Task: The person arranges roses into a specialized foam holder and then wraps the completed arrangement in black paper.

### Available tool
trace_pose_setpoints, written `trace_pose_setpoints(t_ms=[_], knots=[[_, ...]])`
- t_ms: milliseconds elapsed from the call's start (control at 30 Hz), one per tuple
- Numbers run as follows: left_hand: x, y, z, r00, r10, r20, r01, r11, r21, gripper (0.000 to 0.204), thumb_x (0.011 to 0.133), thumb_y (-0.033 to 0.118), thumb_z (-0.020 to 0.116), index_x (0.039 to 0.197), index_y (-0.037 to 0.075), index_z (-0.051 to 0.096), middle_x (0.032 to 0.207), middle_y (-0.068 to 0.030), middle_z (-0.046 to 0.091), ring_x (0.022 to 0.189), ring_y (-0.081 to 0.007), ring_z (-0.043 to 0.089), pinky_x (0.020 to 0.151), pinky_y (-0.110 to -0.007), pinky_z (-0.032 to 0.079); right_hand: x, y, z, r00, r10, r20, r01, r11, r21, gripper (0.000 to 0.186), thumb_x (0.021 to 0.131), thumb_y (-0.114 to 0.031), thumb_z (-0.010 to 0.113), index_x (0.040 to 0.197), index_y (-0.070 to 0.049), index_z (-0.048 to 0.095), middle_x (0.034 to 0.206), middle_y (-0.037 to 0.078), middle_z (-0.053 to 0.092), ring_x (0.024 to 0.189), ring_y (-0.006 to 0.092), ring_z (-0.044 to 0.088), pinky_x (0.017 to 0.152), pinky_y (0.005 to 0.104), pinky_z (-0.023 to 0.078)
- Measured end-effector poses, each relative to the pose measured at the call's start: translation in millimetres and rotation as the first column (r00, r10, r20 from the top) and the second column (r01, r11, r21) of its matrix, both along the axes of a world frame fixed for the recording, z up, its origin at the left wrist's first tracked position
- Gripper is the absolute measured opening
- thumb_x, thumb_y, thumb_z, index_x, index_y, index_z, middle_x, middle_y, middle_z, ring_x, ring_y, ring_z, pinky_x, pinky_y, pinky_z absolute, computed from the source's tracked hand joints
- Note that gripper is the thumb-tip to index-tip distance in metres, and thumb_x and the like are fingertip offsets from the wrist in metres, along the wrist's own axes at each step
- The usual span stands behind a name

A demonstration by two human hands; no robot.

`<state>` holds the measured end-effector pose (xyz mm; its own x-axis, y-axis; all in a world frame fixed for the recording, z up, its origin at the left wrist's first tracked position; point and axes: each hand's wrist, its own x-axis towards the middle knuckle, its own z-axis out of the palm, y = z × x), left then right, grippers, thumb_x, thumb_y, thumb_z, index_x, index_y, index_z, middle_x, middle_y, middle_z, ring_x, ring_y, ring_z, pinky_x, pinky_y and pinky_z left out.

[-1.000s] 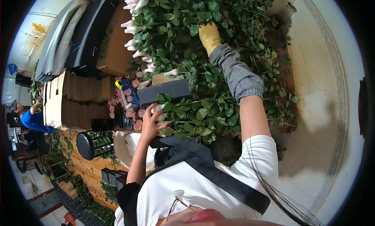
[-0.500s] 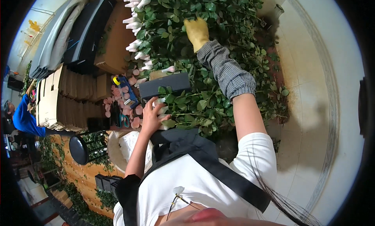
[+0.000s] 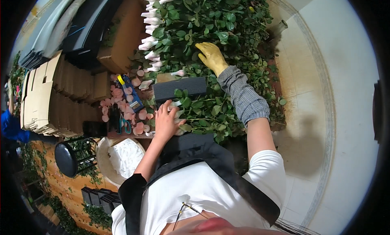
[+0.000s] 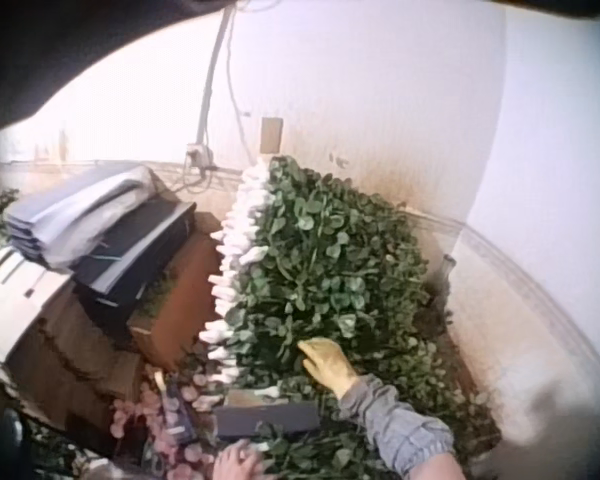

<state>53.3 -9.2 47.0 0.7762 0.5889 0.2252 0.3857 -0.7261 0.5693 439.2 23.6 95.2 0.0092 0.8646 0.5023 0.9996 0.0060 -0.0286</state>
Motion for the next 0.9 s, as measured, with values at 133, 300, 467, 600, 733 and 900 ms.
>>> trace_pose_setpoints(t_ms=[133,300,467,600,733,900], knots=[[0,-2,0,1.0,-0.003,-0.008,0.003,1.0,-0.023,0.054,0.074,0.034,0.09,0.118,0.011,0.068,0.149,-0.0145,0.047,0.136,-0.038,0.047,0.111,-0.051,0.04,53,7,-1,0.89,-0.454,0.028,0.455,0.889,-0.057,0.036,0.087,-0.018,0.072,0.122,-0.007,0.068,0.115,0.015,0.072,0.108,0.0333,0.068,0.097,0.0477,0.053],[2,0,7,0.997,-0.004,-0.073,0.001,0.999,-0.049,0.055,0.074,0.034,0.09,0.119,0.011,0.068,0.149,-0.015,0.047,0.137,-0.0389,0.045,0.111,-0.052,0.039,138,17,-24,0.818,-0.436,0.376,0.396,0.9,0.182,0.014,0.083,-0.015,0.067,0.095,-0.008,0.07,0.1,0.012,0.072,0.093,0.0335,0.07,0.083,0.0481,0.052],[6,-2,11,0.993,0.007,-0.114,-0.014,0.998,-0.062,0.054,0.076,0.033,0.089,0.121,0.013,0.069,0.151,-0.0161,0.045,0.137,-0.0402,0.045,0.109,-0.052,0.04,163,40,-43,0.93,-0.324,-0.176,0.332,0.943,0.019,0.006,0.081,-0.012,0.065,0.084,-0.01,0.07,0.093,0.011,0.07,0.087,0.0325,0.07,0.076,0.0452,0.054],[6,-4,11,0.994,0.01,-0.11,-0.018,0.997,-0.073,0.054,0.074,0.032,0.09,0.12,0.012,0.069,0.149,-0.015,0.047,0.137,-0.0393,0.045,0.11,-0.051,0.04,155,37,-25,0.943,-0.317,0.104,0.307,0.947,0.097,0.002,0.079,-0.012,0.068,0.081,-0.011,0.069,0.086,0.011,0.07,0.08,0.0326,0.071,0.069,0.0427,0.056],[5,-4,9,0.995,0.002,-0.096,-0.007,0.999,-0.051,0.052,0.076,0.032,0.089,0.12,0.011,0.068,0.15,-0.0147,0.047,0.136,-0.0392,0.046,0.108,-0.051,0.041,122,19,6,0.922,-0.354,0.157,0.362,0.932,-0.018,0.007,0.079,-0.007,0.069,0.074,-0.01,0.074,0.077,0.012,0.074,0.076,0.0302,0.075,0.064,0.0425,0.057],[5,-2,6,0.994,-0.005,-0.109,-0.001,0.999,-0.047,0.051,0.079,0.033,0.088,0.121,0.013,0.068,0.152,-0.0155,0.045,0.138,-0.0399,0.044,0.109,-0.053,0.041,56,2,30,0.908,-0.383,0.168,0.407,0.902,-0.145,0.01,0.082,-0.008,0.067,0.082,-0.012,0.076,0.082,0.008,0.076,0.079,0.0275,0.074,0.065,0.0428,0.057]])
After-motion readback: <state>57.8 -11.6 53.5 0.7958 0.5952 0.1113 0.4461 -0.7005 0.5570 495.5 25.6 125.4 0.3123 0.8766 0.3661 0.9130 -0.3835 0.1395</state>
